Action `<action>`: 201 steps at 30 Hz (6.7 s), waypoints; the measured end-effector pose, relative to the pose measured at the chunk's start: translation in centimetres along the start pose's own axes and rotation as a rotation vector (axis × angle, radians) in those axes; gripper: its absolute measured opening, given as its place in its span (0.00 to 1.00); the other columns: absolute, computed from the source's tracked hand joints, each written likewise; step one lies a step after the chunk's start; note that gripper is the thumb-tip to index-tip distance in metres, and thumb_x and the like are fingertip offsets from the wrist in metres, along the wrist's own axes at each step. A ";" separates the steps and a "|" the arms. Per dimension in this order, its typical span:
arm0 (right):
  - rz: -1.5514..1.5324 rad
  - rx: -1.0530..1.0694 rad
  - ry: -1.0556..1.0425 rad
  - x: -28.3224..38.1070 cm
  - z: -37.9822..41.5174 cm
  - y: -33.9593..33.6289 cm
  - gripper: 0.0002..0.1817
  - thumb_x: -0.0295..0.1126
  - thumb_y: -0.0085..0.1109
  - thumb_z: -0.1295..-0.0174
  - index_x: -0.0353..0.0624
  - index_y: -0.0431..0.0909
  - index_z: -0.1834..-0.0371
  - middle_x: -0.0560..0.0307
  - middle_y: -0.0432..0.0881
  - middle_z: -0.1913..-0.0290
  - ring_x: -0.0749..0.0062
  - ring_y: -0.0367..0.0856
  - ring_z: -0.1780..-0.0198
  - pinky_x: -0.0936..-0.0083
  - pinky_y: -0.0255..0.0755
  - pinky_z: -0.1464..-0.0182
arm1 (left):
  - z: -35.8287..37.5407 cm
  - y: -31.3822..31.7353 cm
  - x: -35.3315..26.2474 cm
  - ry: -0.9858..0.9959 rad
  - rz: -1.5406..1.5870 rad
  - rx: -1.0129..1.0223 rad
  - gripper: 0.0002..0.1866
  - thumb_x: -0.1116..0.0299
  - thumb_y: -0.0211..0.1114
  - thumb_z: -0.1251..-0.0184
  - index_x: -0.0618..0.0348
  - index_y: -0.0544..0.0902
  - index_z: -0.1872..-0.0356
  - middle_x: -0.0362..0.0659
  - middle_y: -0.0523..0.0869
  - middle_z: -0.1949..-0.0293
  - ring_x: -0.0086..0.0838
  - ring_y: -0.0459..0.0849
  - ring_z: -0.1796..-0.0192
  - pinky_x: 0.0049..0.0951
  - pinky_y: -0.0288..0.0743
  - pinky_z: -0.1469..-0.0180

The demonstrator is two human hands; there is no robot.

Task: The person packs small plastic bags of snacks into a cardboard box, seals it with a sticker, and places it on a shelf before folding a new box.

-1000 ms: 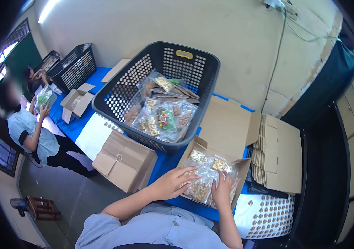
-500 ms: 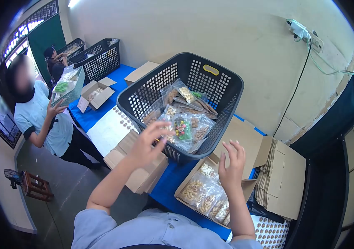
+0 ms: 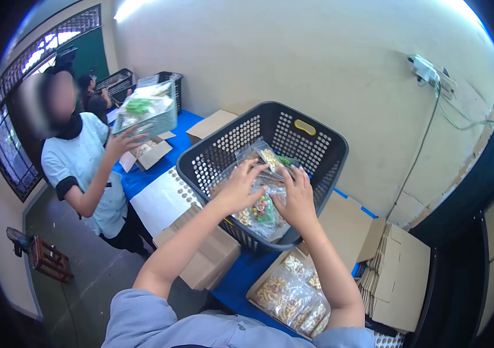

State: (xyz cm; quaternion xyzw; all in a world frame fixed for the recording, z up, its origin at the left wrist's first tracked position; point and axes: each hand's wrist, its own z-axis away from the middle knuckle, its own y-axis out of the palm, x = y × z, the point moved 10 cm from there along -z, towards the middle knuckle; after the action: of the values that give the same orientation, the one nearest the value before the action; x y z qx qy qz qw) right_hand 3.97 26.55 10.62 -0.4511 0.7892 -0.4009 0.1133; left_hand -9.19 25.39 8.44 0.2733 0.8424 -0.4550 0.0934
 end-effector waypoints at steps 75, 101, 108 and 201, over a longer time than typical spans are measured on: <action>-0.405 0.171 0.085 -5.9 -7.2 4.2 0.15 0.32 0.62 0.39 0.41 0.73 0.52 0.51 0.80 0.61 0.63 0.81 0.59 0.70 0.73 0.55 | -3.2 -6.4 13.9 -0.537 -0.175 -0.338 0.21 0.62 0.55 0.34 0.62 0.72 0.43 0.58 0.78 0.51 0.53 0.78 0.47 0.49 0.73 0.46; -1.176 -0.190 1.037 -1.4 29.5 -5.9 0.23 0.35 0.60 0.33 0.32 0.69 0.40 0.53 0.77 0.46 0.71 0.73 0.41 0.72 0.66 0.38 | 17.8 17.4 -17.6 -0.408 1.380 0.443 0.16 0.66 0.58 0.26 0.61 0.69 0.44 0.41 0.80 0.51 0.20 0.78 0.49 0.24 0.72 0.45; -0.916 -0.250 1.071 -5.3 34.5 -8.2 0.18 0.34 0.51 0.28 0.36 0.73 0.40 0.50 0.82 0.48 0.68 0.82 0.50 0.72 0.75 0.47 | 14.8 14.3 -14.8 -0.364 1.273 0.255 0.17 0.62 0.56 0.24 0.62 0.70 0.44 0.41 0.80 0.52 0.20 0.79 0.51 0.23 0.72 0.47; -1.112 -0.082 1.035 0.7 35.5 -3.2 0.17 0.34 0.52 0.28 0.36 0.80 0.44 0.52 0.83 0.47 0.75 0.77 0.44 0.78 0.67 0.40 | 18.9 18.8 -13.8 -0.451 1.255 0.724 0.06 0.72 0.62 0.31 0.63 0.84 0.60 0.39 0.86 0.62 0.20 0.81 0.56 0.22 0.73 0.49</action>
State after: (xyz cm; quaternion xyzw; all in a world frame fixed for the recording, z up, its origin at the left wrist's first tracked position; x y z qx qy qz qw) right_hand 24.75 6.30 -10.10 -0.5407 0.4121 -0.5299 -0.5069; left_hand 10.82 13.01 -10.19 0.6155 0.2873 -0.6093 0.4091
